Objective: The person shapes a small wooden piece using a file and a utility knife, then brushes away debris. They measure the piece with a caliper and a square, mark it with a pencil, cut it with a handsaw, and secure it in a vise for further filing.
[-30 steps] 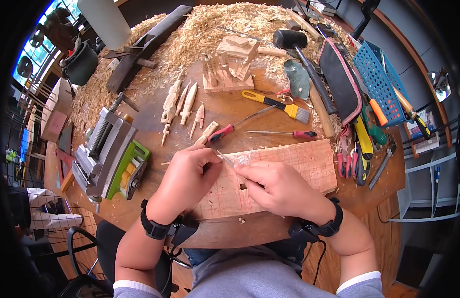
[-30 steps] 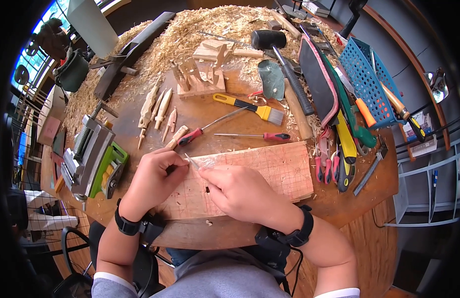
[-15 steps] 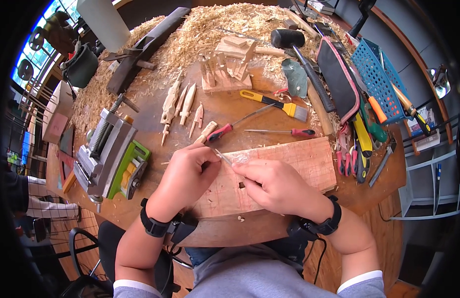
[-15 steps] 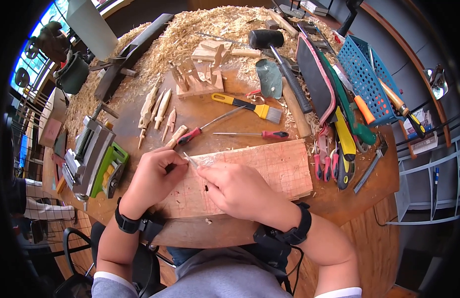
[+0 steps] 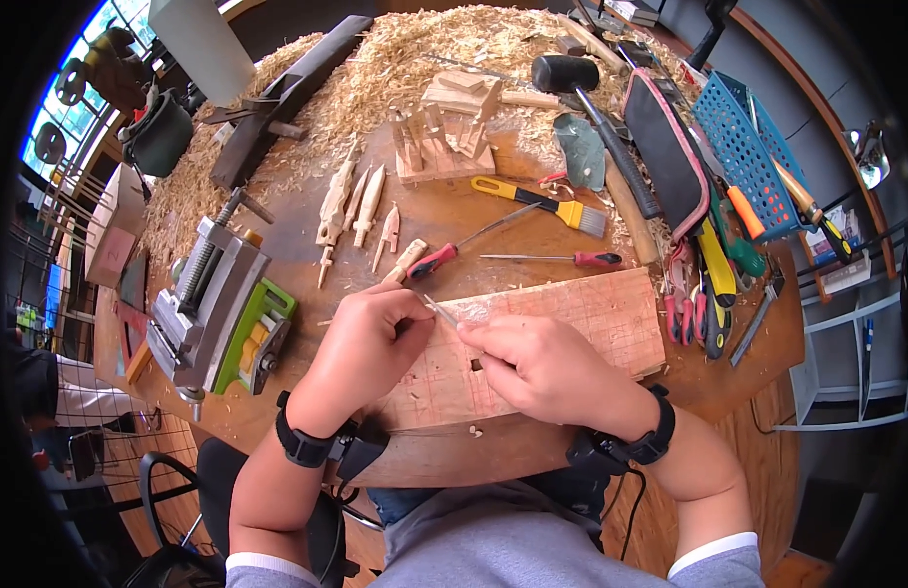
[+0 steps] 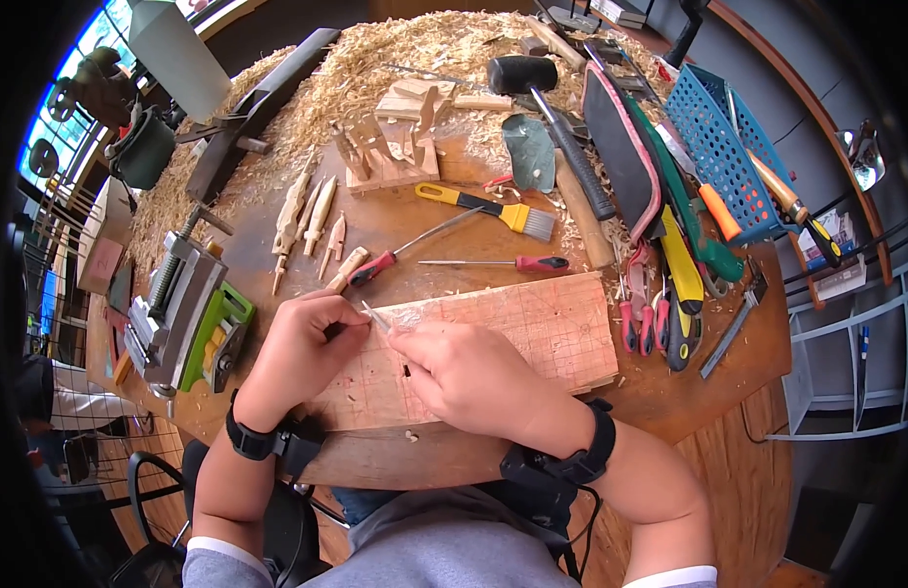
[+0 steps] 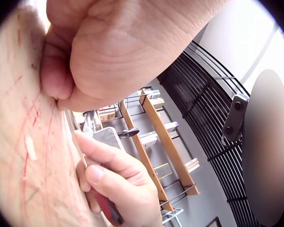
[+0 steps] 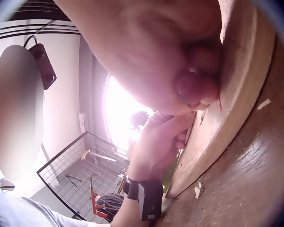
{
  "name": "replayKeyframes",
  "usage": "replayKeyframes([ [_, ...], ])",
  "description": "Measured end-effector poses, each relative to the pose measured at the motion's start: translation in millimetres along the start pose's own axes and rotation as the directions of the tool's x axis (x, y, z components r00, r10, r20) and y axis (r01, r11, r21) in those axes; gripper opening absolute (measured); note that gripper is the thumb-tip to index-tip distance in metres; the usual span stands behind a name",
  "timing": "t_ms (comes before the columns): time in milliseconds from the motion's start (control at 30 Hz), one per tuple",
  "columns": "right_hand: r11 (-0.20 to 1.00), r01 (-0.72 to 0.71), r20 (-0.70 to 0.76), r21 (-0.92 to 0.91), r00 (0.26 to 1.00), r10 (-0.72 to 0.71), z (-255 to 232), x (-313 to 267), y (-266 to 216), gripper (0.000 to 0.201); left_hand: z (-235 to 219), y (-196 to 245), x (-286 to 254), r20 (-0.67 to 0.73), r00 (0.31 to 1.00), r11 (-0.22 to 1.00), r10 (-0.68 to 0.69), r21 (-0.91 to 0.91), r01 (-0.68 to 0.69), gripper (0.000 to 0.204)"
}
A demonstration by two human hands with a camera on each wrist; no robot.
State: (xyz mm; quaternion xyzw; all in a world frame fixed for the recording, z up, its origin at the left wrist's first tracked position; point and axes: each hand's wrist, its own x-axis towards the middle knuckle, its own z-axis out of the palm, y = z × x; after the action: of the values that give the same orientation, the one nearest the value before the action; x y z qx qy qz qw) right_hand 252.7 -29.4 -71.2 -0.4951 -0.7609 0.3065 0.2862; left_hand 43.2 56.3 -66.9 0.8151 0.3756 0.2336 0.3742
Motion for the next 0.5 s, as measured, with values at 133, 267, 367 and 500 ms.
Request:
replayKeyframes([
  [133, 0.998, 0.021, -0.072, 0.065, 0.997, -0.016, 6, -4, 4, 0.031, -2, -3, -1, -0.008, 1.0, 1.0, -0.01, -0.006, 0.01, 0.006],
  [267, 0.993, 0.011, -0.135, 0.12, 0.991, 0.006, 9, 6, 1, 0.028, -1, -2, 0, 0.013, 1.0, 1.0, -0.015, -0.004, 0.015, 0.006],
  [367, 0.993, 0.015, -0.186, 0.114, 0.983, 0.006, -7, -4, 0, 0.028, -1, -1, -1, -0.016, 0.999, 0.999, -0.047, 0.007, 0.047, 0.007],
  [500, 0.986, -0.09, -0.094, -0.138, 0.993, 0.077, -18, -14, -10, 0.027, -4, -7, -4, 0.005, 0.997, 0.991, -0.08, -0.112, 0.08, 0.005],
])
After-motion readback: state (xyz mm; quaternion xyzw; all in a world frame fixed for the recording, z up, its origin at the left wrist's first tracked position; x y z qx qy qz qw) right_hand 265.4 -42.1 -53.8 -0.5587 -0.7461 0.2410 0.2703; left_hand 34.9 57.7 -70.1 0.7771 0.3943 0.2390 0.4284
